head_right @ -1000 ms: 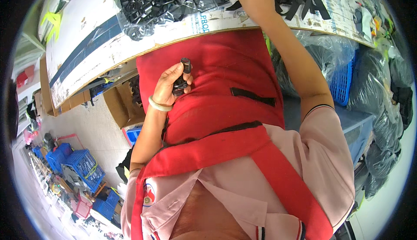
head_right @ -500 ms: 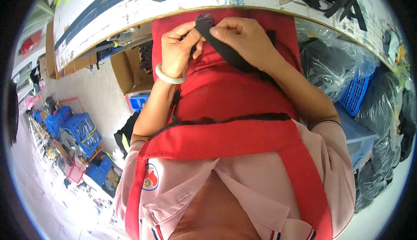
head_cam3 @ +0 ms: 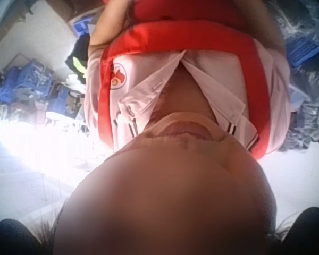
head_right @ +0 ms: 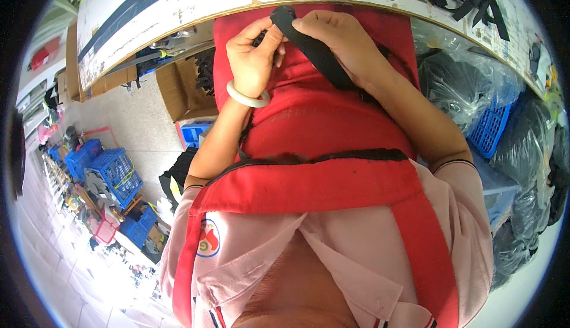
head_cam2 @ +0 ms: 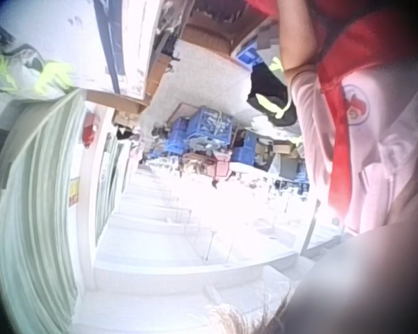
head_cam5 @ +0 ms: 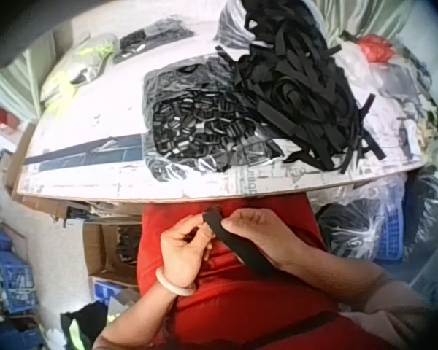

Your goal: The person is inspecting and testing black plastic buckles on nylon straps, likely as part of a manufacturing quality control process.

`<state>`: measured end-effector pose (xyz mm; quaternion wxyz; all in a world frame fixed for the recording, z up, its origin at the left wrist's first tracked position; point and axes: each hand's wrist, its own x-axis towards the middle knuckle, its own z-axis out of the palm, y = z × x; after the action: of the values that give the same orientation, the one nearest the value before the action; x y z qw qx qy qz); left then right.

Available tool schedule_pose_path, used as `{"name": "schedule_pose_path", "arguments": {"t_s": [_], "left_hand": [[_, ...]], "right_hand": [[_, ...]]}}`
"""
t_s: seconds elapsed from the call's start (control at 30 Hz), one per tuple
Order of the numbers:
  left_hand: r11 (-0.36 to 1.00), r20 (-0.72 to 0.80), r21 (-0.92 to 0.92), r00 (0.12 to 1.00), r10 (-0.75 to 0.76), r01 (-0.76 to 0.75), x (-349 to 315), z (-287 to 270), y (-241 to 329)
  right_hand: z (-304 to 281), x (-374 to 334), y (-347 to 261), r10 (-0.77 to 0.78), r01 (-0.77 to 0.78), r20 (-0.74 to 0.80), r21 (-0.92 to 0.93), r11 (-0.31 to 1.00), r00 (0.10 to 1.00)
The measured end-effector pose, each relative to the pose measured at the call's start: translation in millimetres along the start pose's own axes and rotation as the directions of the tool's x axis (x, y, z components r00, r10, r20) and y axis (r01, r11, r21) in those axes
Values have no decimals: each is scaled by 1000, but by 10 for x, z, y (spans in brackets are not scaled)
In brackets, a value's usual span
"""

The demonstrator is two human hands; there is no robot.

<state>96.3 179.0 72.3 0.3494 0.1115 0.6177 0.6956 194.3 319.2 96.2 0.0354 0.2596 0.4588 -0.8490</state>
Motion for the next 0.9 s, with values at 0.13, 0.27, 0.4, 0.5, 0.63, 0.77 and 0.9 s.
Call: {"name": "schedule_pose_path", "arguments": {"t_s": [0.13,0.27,0.4,0.5,0.63,0.77,0.9], "left_hand": [[999,5,-37,1000,-27,27,6,-7,-14],[886,22,288,927,374,-364,103,-61,-113],[749,118,426,852,510,-507,79,-39,-156],[756,126,419,857,500,-503,58,-36,-170],[997,-7,23,997,74,-74,13,-57,-109],[998,-5,-36,999,45,-46,8,-52,-65],[921,42,242,952,303,-303,70,-130,-196]], "right_hand": [[-7,4,28,12,-11,-24,17,1000,1000],[38,18,7,5,-4,-29,21,1000,1000],[-4,84,44,-64,66,-32,65,996,997],[-30,123,78,-46,48,-43,31,998,998],[35,48,38,-26,25,10,47,999,1000],[-51,56,124,36,-40,43,85,996,998],[-9,62,103,-33,33,5,60,998,999]]}}
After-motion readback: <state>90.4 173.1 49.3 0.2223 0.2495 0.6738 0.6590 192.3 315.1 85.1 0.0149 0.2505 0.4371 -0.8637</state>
